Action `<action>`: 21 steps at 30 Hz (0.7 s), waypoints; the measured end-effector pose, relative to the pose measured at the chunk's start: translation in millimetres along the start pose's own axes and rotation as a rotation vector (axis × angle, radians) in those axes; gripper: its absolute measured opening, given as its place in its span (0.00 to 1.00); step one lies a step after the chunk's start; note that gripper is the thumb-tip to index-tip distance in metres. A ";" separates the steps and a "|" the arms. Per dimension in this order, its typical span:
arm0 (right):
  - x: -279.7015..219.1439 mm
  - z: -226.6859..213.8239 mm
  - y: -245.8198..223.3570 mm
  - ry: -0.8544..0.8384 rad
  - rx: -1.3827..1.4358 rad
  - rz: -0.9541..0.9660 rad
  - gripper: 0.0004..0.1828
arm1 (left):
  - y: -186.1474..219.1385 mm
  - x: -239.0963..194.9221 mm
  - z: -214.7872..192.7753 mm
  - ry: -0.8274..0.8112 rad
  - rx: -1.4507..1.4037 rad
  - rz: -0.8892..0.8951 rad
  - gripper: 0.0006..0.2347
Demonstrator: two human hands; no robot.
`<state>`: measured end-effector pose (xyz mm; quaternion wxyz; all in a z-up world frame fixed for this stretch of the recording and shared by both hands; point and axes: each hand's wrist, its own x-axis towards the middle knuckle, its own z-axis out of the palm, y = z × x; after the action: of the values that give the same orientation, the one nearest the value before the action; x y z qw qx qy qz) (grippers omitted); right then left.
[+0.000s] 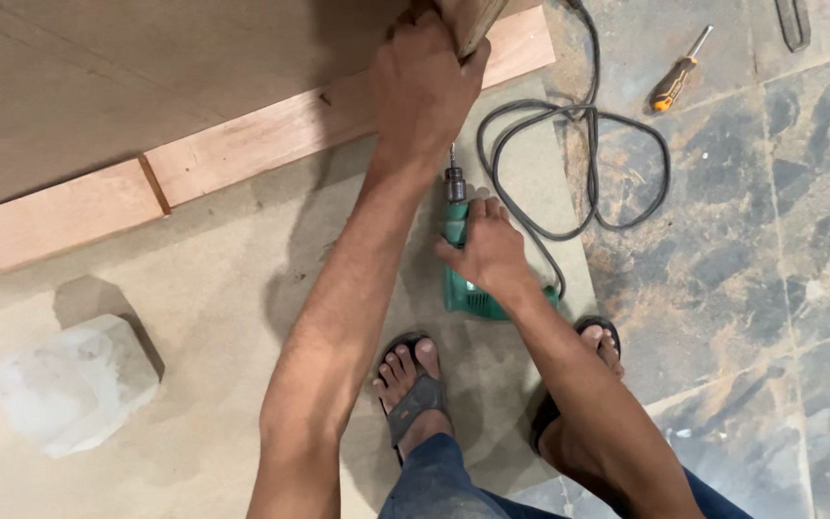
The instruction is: The person uses a corded electric drill to drive screws into wooden planks and metal brackets on the floor. They repeatedly pick screws from a white bag, position brackets, and fasten them to the wood pieces.
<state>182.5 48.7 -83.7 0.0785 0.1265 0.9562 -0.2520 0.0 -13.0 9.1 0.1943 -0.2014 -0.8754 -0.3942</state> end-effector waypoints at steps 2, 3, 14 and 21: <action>-0.6 3.3 -0.1 -0.020 -0.003 0.021 0.40 | 3.7 -1.6 -1.1 -0.008 0.030 -0.006 0.15; -1.6 4.5 0.8 -0.030 -0.007 0.028 0.40 | 3.5 -0.8 -2.4 -0.034 0.025 -0.017 0.15; 18.0 -95.4 -8.0 -0.389 -0.232 -0.258 0.45 | -9.0 -23.0 -22.0 -0.204 0.085 0.089 0.21; -8.6 -243.4 -28.1 -0.550 -0.750 -0.305 0.41 | -63.9 -101.9 -134.5 -0.367 -0.110 -0.300 0.06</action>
<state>161.9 145.5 140.6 0.3303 -0.1234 0.9326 0.0772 78.0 -175.6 1.8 -0.0401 -0.1476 -0.8933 -0.4225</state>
